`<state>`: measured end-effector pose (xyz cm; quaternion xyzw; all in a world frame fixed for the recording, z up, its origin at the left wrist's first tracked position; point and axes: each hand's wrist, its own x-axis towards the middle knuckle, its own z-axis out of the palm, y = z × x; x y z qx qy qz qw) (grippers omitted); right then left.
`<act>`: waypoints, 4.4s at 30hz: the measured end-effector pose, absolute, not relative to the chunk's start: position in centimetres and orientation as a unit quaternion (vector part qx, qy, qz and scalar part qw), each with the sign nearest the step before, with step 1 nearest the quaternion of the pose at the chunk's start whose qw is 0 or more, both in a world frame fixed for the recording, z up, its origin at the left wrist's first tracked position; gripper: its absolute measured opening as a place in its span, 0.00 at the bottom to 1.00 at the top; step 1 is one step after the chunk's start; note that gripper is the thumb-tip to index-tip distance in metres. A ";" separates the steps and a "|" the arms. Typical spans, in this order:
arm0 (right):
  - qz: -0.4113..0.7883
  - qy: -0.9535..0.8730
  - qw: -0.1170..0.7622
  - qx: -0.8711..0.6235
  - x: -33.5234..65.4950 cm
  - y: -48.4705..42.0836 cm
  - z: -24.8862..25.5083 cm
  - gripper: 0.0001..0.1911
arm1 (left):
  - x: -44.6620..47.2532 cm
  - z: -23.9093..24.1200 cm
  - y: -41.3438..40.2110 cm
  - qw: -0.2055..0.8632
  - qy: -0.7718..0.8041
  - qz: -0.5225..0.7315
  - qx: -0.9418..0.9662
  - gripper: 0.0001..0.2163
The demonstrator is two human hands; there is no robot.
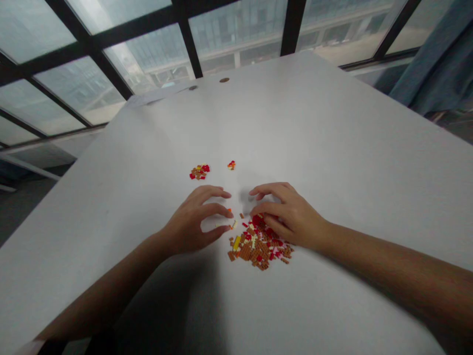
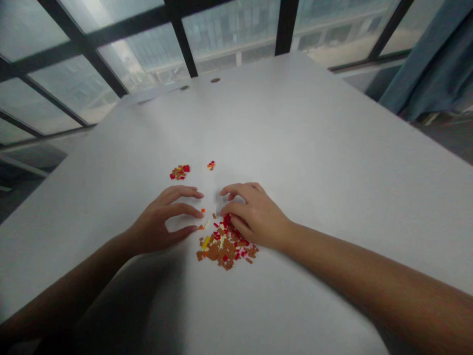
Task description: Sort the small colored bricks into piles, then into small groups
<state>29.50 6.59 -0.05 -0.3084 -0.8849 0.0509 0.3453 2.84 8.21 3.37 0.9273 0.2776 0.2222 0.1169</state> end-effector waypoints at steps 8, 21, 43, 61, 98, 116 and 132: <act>0.056 -0.883 0.329 -0.330 29.5 6.4 0.1 0.13 | 1.8 2.6 6.1 0.180 0.208 0.244 0.930 0.05; 0.031 -0.888 0.318 -0.331 29.6 6.3 0.7 0.13 | 2.3 2.1 5.1 0.173 0.196 0.249 0.933 0.02; 0.040 -0.887 0.317 -0.333 29.7 6.3 0.5 0.13 | 2.5 2.1 4.9 0.117 0.222 0.243 0.937 0.02; 0.048 -0.887 0.311 -0.337 29.6 6.3 0.6 0.13 | 3.3 2.3 4.2 0.088 0.242 0.242 0.935 0.02; 0.085 -0.881 0.331 -0.327 29.6 6.7 -0.2 0.13 | 6.0 1.4 16.6 -0.015 0.509 0.248 0.824 0.01; 0.070 -0.891 0.319 -0.317 29.5 6.5 0.5 0.13 | 1.8 2.1 7.1 0.004 0.340 0.190 0.921 0.11; 0.046 -0.935 0.281 -0.211 28.3 4.9 1.1 0.09 | 1.9 0.7 4.5 0.093 0.293 0.087 0.948 0.39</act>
